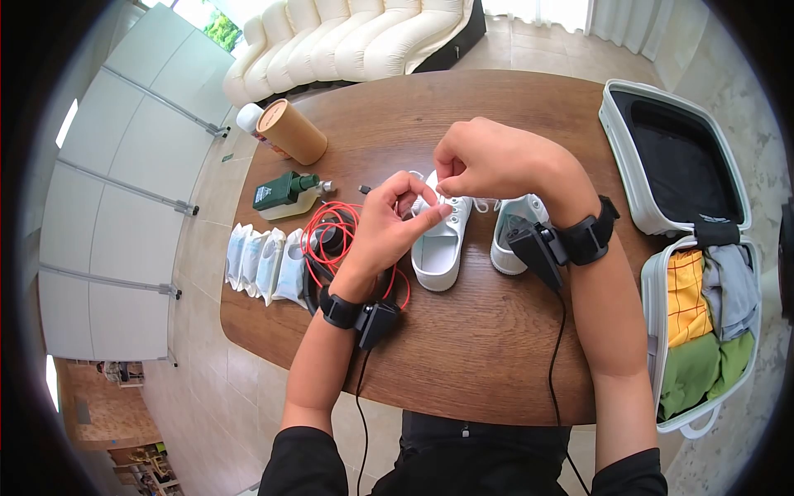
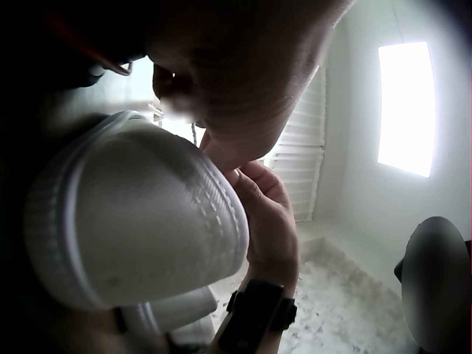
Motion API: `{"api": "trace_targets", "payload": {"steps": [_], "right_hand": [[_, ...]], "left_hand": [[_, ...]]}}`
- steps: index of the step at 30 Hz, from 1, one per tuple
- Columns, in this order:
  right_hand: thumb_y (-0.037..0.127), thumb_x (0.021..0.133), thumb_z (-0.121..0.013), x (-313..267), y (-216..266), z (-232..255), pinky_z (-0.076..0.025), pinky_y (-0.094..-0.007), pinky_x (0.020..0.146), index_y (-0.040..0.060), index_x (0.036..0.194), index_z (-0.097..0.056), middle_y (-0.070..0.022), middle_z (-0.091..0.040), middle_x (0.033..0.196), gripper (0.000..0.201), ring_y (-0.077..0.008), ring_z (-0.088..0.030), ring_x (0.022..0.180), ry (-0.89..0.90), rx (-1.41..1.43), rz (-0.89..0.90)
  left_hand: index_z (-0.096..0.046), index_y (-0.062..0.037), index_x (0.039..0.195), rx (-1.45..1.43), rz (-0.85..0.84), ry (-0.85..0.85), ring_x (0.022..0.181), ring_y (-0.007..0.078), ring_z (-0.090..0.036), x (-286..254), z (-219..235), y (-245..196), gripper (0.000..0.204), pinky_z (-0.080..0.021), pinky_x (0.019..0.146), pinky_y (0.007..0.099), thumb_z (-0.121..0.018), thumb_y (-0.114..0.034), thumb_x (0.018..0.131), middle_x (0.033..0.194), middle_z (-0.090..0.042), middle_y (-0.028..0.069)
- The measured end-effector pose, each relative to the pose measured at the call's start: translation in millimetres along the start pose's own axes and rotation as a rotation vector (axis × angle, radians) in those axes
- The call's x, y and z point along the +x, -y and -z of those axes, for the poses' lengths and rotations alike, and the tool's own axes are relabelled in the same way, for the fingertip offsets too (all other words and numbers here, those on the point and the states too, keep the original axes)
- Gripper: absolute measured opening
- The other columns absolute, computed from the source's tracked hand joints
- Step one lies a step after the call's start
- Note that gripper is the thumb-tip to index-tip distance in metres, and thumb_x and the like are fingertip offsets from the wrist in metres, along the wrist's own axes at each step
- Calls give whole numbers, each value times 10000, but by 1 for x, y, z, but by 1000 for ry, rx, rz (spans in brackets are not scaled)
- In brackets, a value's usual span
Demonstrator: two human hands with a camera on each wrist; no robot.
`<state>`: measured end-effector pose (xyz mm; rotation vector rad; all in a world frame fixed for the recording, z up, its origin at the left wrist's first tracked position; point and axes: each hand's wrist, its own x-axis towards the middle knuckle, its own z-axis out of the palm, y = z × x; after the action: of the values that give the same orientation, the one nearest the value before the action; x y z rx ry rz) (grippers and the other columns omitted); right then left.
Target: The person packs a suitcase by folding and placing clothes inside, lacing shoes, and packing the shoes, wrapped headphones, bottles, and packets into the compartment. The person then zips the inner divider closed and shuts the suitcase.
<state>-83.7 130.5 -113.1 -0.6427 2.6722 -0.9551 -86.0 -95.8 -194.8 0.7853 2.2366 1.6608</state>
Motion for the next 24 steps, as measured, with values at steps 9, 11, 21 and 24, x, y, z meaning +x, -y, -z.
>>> {"api": "trace_targets", "payload": {"steps": [9,11,21,24], "right_hand": [[175,825,-731,-5,3,5,-581,-421,798,12,955,-765,-209,-760,954,211,-353,-734,917,43,-97,-159],[147,837,-703,-5,0,2,-567,-401,723,-23,854,-737,-183,-742,814,175,-310,-725,775,-1,-114,-124],[115,816,-708,-4,-4,-1,-578,-411,728,-32,838,-738,-206,-738,807,152,-332,-732,779,-50,-161,-146],[101,809,-706,-6,2,2,-580,-408,726,-37,835,-737,-205,-738,806,144,-330,-735,778,-71,-163,-117]], "left_hand": [[-615,-54,1174,175,-46,92,788,92,-379,0,-2,-13,417,-336,719,254,-721,-101,773,853,-379,-30],[-627,-49,1170,203,-54,90,773,104,-388,1,-3,-11,424,-350,689,274,-709,-105,758,856,-396,-9],[-648,-56,1102,284,-6,15,724,65,-368,0,-8,-15,262,-329,669,240,-719,-97,853,771,-355,-50],[-655,-51,1076,287,-1,2,714,59,-369,0,-8,-18,224,-328,655,239,-736,-111,875,760,-357,-54]]}}
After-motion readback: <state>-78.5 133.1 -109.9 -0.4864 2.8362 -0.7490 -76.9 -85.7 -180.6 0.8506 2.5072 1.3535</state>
